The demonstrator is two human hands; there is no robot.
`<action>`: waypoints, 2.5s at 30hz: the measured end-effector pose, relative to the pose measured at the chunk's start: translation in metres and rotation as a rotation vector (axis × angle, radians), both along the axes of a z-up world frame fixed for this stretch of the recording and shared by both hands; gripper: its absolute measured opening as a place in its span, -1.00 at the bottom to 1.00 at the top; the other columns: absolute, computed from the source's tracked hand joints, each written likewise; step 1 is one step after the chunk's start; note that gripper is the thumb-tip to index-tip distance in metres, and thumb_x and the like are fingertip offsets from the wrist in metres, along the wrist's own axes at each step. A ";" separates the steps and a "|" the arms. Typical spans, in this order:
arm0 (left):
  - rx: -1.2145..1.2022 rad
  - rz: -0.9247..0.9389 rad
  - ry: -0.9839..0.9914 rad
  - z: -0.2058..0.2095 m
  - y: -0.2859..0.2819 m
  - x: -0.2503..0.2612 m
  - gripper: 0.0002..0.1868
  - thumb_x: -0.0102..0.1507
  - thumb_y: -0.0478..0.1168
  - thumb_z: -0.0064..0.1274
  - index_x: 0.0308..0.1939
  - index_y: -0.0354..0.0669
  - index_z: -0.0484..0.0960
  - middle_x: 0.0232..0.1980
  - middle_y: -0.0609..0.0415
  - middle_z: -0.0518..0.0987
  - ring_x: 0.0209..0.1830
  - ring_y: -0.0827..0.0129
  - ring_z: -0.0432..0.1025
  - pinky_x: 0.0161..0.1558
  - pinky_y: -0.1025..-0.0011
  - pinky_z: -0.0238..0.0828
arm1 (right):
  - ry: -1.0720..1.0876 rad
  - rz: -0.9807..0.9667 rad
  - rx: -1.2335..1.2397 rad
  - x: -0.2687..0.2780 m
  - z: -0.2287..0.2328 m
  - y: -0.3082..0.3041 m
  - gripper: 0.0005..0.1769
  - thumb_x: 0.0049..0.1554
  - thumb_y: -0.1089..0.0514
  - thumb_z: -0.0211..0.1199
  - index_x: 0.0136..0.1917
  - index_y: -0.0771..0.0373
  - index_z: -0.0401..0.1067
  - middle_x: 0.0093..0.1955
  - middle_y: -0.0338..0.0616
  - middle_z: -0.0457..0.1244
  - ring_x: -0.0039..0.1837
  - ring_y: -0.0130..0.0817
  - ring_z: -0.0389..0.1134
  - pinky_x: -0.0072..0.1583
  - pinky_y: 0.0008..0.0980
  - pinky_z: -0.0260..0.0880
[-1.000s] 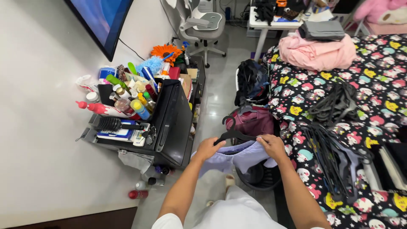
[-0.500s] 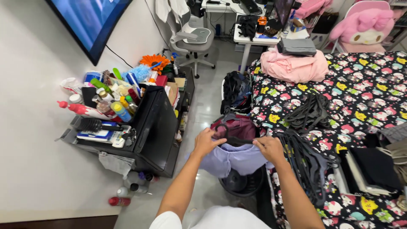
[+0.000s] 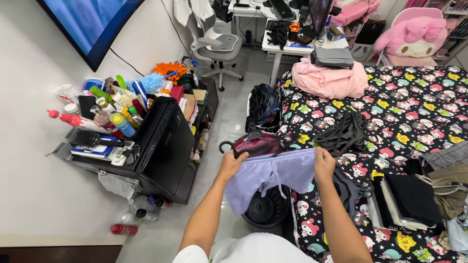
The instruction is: Picking up clothes from a laundry basket and hanging them on plastic hangers.
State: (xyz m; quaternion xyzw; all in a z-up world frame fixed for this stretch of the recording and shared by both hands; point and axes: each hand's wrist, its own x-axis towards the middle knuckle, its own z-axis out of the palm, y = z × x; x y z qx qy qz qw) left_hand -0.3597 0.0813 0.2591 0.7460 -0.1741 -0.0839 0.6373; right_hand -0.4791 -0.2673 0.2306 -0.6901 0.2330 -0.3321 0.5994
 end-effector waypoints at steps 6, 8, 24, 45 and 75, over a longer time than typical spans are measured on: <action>-0.264 0.140 0.087 -0.037 -0.025 0.018 -0.52 0.42 0.09 0.04 -0.35 -0.27 0.63 -0.41 0.24 0.47 -0.39 0.58 0.29 -0.32 0.50 0.25 | 0.158 0.241 0.152 0.015 -0.072 0.022 -0.64 0.32 -0.03 0.08 0.06 0.32 0.49 -0.17 -0.34 0.29 -0.14 -0.59 0.22 -0.06 -0.49 0.28; -0.213 0.133 0.019 -0.010 -0.024 0.011 -0.59 0.40 0.09 0.01 -0.24 -0.21 0.61 -0.39 0.25 0.51 -0.35 0.60 0.33 -0.29 0.52 0.29 | 0.327 0.426 0.046 0.003 -0.046 0.049 -0.61 0.30 -0.04 0.12 0.01 0.36 0.51 -0.19 -0.28 0.29 -0.13 -0.53 0.22 -0.04 -0.43 0.28; -0.911 -0.149 0.640 0.012 -0.066 -0.001 -0.61 0.39 0.18 -0.01 -0.20 -0.06 0.47 -0.52 0.31 0.12 -0.58 0.57 0.06 -0.50 0.51 0.02 | 0.454 0.931 0.033 -0.039 -0.042 0.116 -0.45 0.07 0.13 0.41 0.30 0.28 0.40 0.12 -0.18 0.40 0.13 -0.49 0.39 0.20 -0.41 0.40; -0.374 -0.279 0.538 -0.006 -0.072 0.012 -0.63 0.33 0.10 0.13 -0.18 -0.15 0.65 -0.53 0.37 0.26 -0.60 0.63 0.12 -0.53 0.54 0.08 | 0.353 0.386 0.088 -0.060 -0.002 0.096 -0.70 0.18 0.08 0.28 0.09 0.34 0.55 -0.13 -0.26 0.41 -0.09 -0.54 0.37 0.00 -0.49 0.38; -0.049 -0.696 0.626 -0.006 -0.350 -0.107 -0.68 0.15 -0.07 0.31 -0.15 -0.20 0.68 -0.23 0.16 0.66 -0.24 0.43 0.57 -0.34 0.40 0.49 | -0.068 -0.261 0.391 -0.245 0.068 -0.203 -0.55 0.03 0.32 0.29 0.22 0.33 0.43 0.13 -0.06 0.36 0.12 -0.24 0.43 0.17 -0.20 0.47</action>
